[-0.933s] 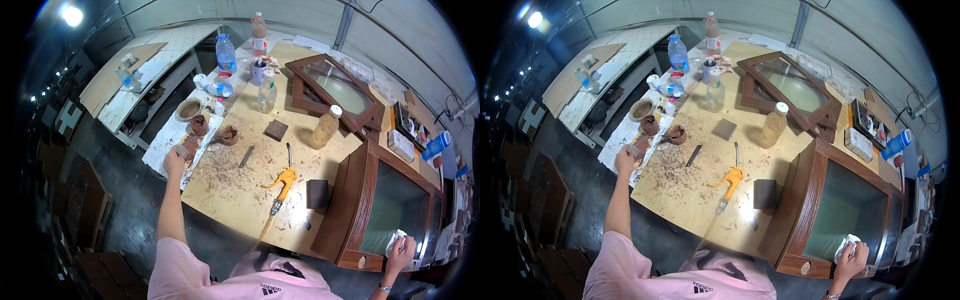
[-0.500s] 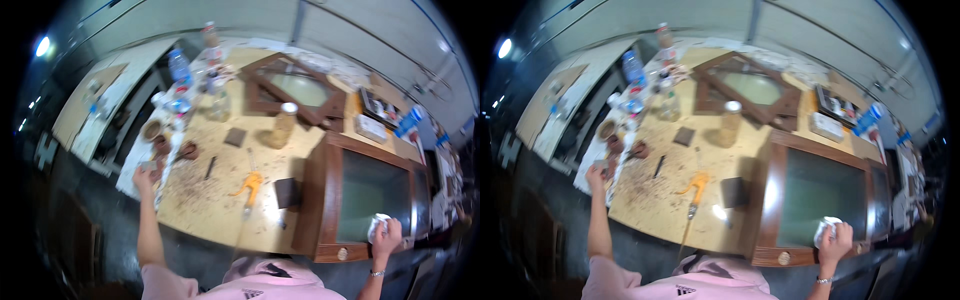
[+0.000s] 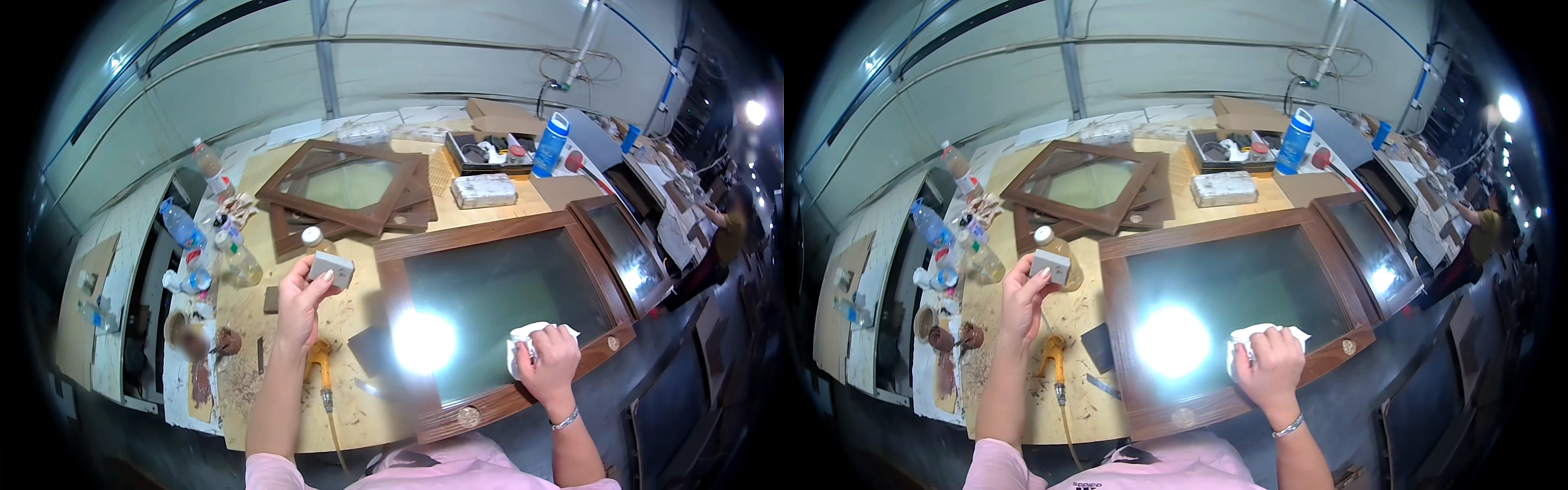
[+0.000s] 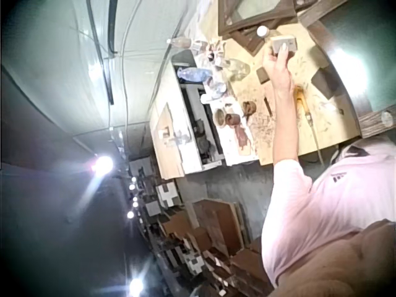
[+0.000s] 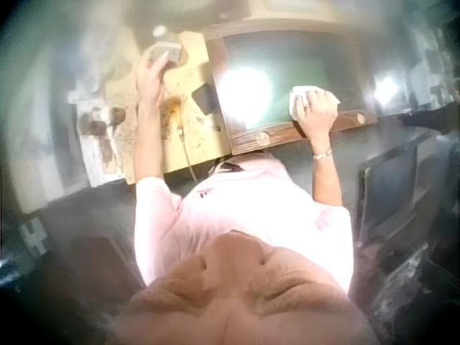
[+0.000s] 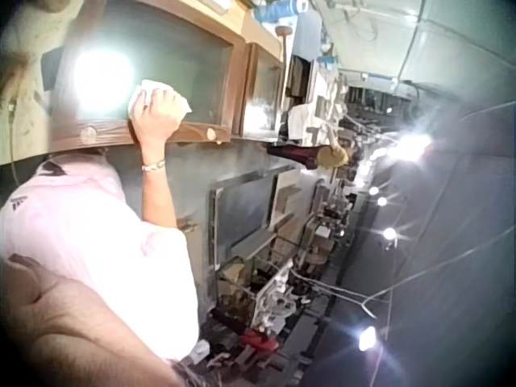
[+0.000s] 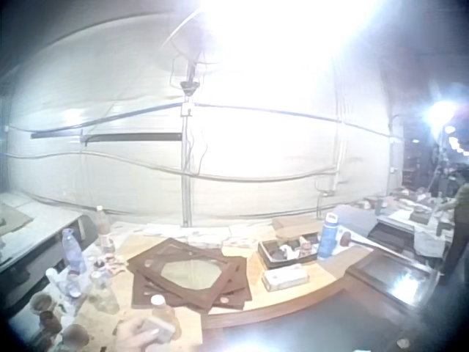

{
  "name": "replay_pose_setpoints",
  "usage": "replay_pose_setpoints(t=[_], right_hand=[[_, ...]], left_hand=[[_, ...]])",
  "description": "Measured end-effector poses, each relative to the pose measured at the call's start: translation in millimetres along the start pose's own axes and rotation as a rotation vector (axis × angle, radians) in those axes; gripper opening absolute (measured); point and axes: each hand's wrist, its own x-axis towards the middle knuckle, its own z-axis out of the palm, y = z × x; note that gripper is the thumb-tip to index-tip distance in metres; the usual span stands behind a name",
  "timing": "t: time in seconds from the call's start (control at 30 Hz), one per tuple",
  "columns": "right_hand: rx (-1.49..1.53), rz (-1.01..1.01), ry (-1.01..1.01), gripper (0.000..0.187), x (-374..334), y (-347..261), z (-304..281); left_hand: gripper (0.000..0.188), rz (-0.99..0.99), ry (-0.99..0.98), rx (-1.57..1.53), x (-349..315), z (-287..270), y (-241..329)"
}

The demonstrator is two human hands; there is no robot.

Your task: The person cleans and finishes wooden window frames in a workshop. They wipe the frames with a cloth, sand the edges with a sanding block, and apply a finish using a small brush. The person handles multiple frames, moving them around the workbench to access different sides.

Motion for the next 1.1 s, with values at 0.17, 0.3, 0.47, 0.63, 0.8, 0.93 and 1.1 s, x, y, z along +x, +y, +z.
replay_pose_setpoints(t=[0.17, 0.3, 0.47, 0.63, 0.8, 0.93, 1.1], right_hand=[[0.055, 0.008, -0.011, 0.013, -1.9, 4.8, -5.5], [0.072, -0.018, -0.051, 0.016, -5.9, 15.2, 2.0], [0.202, -0.059, -0.050, 0.013, 1.9, 19.6, -5.3], [0.604, -0.234, -0.121, 0.016, 1.6, 56.2, -21.7], [0.676, -0.242, -0.182, 0.023, 21.4, 153.0, -50.0], [0.727, -0.246, -0.264, 0.021, 18.2, 207.9, -43.3], [0.739, -0.395, -0.228, 0.013, 9.8, 221.1, -41.8]], left_hand=[[0.019, -0.161, -0.083, -0.231, 41.9, 40.3, -16.1], [0.019, -0.250, -0.093, -0.214, 45.2, 75.2, -22.5], [0.021, -0.275, -0.155, 0.004, 42.1, 109.0, -25.6], [0.020, -0.218, -0.111, 0.231, 25.6, 158.2, -18.6], [0.023, -0.034, -0.115, 0.476, 38.4, 239.9, -42.5], [0.029, 0.298, -0.245, 0.813, 62.1, 339.8, -90.3], [0.036, 0.692, -0.303, 1.206, 89.1, 404.5, -126.3]])
